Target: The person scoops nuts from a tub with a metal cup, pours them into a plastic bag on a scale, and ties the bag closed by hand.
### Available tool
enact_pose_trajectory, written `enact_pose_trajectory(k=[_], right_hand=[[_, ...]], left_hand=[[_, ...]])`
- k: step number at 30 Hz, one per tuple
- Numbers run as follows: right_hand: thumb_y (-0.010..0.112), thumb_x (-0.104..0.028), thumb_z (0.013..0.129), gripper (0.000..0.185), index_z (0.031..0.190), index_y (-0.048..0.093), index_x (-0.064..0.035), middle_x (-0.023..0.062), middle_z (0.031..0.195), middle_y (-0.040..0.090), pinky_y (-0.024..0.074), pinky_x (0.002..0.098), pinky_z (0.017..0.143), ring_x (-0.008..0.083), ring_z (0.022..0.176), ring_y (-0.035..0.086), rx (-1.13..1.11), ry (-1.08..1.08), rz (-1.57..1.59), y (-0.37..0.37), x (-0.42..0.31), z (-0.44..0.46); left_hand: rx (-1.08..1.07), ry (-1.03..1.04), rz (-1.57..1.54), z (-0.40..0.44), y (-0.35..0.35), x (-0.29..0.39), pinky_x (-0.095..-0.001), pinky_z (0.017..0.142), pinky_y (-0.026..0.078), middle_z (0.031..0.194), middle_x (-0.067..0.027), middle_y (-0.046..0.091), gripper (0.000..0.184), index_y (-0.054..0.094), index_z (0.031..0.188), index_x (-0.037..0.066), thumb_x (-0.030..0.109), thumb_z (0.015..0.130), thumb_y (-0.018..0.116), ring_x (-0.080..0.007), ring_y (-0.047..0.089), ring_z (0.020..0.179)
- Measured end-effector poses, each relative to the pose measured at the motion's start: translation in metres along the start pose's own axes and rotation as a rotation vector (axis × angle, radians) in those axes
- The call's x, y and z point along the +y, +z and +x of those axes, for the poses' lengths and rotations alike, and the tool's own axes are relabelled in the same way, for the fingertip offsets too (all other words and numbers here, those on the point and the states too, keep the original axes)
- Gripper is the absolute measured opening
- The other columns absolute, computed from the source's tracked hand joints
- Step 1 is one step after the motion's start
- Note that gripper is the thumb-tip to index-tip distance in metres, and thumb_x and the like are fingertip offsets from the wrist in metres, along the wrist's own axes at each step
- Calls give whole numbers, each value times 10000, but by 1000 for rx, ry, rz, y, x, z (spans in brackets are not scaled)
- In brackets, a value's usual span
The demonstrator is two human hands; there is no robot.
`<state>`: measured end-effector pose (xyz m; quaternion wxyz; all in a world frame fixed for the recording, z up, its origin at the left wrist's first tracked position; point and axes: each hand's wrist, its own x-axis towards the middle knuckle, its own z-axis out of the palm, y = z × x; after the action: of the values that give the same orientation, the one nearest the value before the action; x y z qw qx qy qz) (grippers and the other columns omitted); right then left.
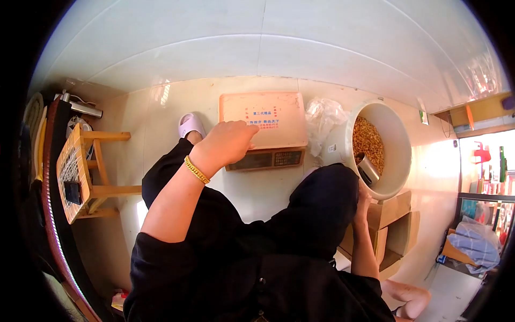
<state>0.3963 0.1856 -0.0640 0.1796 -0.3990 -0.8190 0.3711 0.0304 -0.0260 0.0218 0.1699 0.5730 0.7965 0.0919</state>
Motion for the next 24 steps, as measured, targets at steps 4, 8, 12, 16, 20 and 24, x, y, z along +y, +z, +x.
enact_pose_trajectory(k=[4,8,12,16,20,24], right_hand=[[524,-48,834,271,1092,584,12,154,919,652,477,315,725,252,846,629,77,169,5,1,44,-14],[529,-61,833,281,1101,579,8,157,937,646,475,321,739,257,866,622,42,260,-75,10,67,-25],[534,-74,831,293,1110,573,5,159,955,640,472,328,752,262,885,615,-43,339,-236,25,94,-26],[539,-87,829,304,1119,567,1,161,973,634,469,334,765,267,904,608,-123,396,-386,42,121,-21],[544,-100,828,317,1128,562,-2,163,991,627,467,341,778,273,923,600,-182,418,-478,56,144,-14],[549,-113,826,330,1137,556,-6,165,1009,621,464,347,791,278,942,593,-220,433,-531,69,160,-7]], left_hand=[[7,-29,-3,-2,-3,0,-429,699,491,839,-139,616,233,565,1013,53,177,822,613,-325,611,812],[1,-23,1,0,2,0,-427,701,491,846,-143,612,222,564,999,49,179,826,612,-326,608,822],[-35,-19,23,2,4,2,-425,700,491,850,-145,605,218,558,982,45,185,825,616,-327,605,826],[-41,-9,19,0,4,1,-421,695,492,840,-142,601,221,553,981,47,190,826,618,-325,605,819],[-61,-4,27,2,4,-1,-421,664,493,822,-144,594,231,546,988,49,201,830,620,-331,607,778],[-98,-5,56,2,9,-2,-429,632,485,820,-151,589,249,539,999,46,213,833,623,-340,606,744]])
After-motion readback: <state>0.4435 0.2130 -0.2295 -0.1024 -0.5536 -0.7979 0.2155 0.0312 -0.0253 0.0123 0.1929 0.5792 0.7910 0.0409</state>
